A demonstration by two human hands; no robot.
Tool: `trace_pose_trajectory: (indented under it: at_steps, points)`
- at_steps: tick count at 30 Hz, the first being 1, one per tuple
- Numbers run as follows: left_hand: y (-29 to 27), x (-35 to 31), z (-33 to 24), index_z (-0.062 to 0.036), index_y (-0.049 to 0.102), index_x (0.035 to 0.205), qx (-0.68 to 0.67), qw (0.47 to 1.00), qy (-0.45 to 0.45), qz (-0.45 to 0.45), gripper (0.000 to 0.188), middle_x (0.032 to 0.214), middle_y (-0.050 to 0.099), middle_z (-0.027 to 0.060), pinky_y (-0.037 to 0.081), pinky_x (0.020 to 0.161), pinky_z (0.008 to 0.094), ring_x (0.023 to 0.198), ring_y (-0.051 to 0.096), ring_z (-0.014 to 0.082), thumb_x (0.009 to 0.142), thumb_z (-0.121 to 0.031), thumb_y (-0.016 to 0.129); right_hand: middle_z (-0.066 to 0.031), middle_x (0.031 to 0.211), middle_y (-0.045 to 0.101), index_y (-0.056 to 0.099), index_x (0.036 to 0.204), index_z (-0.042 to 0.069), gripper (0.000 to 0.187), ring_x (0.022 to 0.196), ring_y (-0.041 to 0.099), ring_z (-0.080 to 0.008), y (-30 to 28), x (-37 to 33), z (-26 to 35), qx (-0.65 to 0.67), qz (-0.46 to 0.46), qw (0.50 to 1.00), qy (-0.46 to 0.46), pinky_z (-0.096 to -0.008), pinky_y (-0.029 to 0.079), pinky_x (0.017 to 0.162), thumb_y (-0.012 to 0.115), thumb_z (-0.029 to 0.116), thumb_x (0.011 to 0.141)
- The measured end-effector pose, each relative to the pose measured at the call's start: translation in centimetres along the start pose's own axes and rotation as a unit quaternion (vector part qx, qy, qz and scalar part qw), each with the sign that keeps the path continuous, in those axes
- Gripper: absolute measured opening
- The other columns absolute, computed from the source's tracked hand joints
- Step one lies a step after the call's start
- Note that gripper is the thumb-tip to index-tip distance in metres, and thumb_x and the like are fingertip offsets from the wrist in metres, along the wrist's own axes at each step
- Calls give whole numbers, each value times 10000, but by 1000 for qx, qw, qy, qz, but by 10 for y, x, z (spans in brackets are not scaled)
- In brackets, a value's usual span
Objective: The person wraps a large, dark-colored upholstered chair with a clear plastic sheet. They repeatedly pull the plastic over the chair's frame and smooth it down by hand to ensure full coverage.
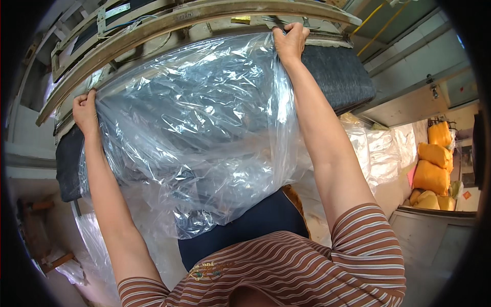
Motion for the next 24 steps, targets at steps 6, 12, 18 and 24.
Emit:
trace_pose_trajectory:
  at_steps: [6,12,18,24]
  points:
    - [-4,5,23,-55,528,743,-135,986,-89,45,290,714,495,-8,385,632,232,660,442,109,815,-265,715,-202,1060,409,430,949,-1,286,1047,398,-340,-6,3,-4,58,-50,996,45,-418,326,956,590,131,752]
    - [-21,7,36,40,597,935,-54,996,-64,1,406,919,584,113,405,793,319,856,526,211,913,-362,546,-211,1041,407,427,911,-29,273,1019,383,-328,-9,7,-4,134,-85,984,75,-417,301,957,497,232,872]
    - [-11,-19,-9,40,565,1116,230,964,97,87,469,1094,595,259,396,897,451,1045,522,440,977,-362,367,-264,1147,488,569,959,-39,453,1106,410,-363,-15,6,5,-22,-14,995,91,-449,317,964,476,402,907]
    - [-111,-24,-8,37,525,961,45,989,118,73,334,835,545,99,412,778,293,804,504,186,1001,-273,406,-42,875,644,666,830,45,268,834,548,-210,-93,-32,37,1,141,982,-128,-330,430,797,639,311,844]
Point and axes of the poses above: each hand's wrist, its own x-axis towards the middle knuckle, its own y-axis out of the palm, z = x × y, the point moved 2 cm from there along x, towards the middle knuckle
